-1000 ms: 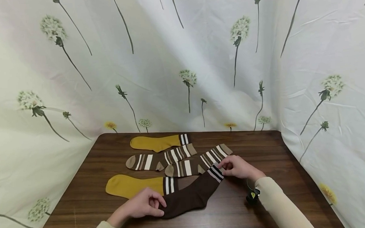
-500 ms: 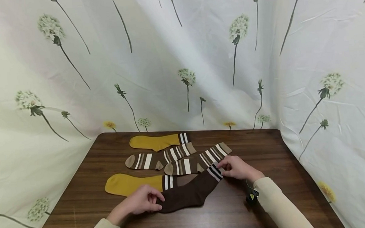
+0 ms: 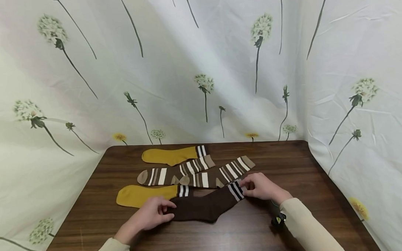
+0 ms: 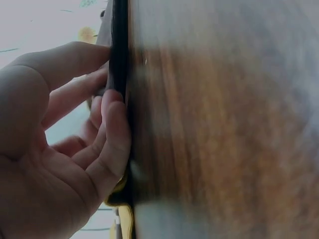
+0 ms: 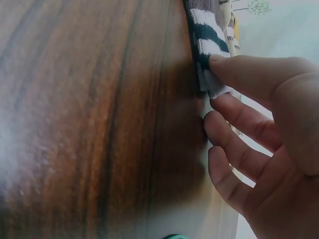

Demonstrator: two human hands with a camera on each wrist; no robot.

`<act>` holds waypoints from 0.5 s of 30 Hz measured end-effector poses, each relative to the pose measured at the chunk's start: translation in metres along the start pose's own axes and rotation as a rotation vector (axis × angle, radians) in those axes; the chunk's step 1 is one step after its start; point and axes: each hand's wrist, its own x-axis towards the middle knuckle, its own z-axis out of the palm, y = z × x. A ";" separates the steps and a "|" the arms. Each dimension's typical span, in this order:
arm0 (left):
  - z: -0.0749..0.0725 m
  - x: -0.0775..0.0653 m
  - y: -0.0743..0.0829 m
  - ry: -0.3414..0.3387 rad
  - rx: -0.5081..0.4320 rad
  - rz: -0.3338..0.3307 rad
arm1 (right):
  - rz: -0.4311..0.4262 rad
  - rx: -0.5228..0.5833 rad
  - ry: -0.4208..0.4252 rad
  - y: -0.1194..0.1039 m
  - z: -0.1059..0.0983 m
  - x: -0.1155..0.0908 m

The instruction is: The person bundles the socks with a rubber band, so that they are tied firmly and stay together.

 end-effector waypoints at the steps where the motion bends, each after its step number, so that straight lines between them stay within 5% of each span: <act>1: -0.001 0.000 0.000 0.012 0.020 -0.003 | -0.002 0.000 0.002 0.000 0.001 -0.001; 15: -0.007 0.009 -0.007 0.093 0.158 -0.127 | -0.010 0.013 0.026 -0.007 0.009 -0.003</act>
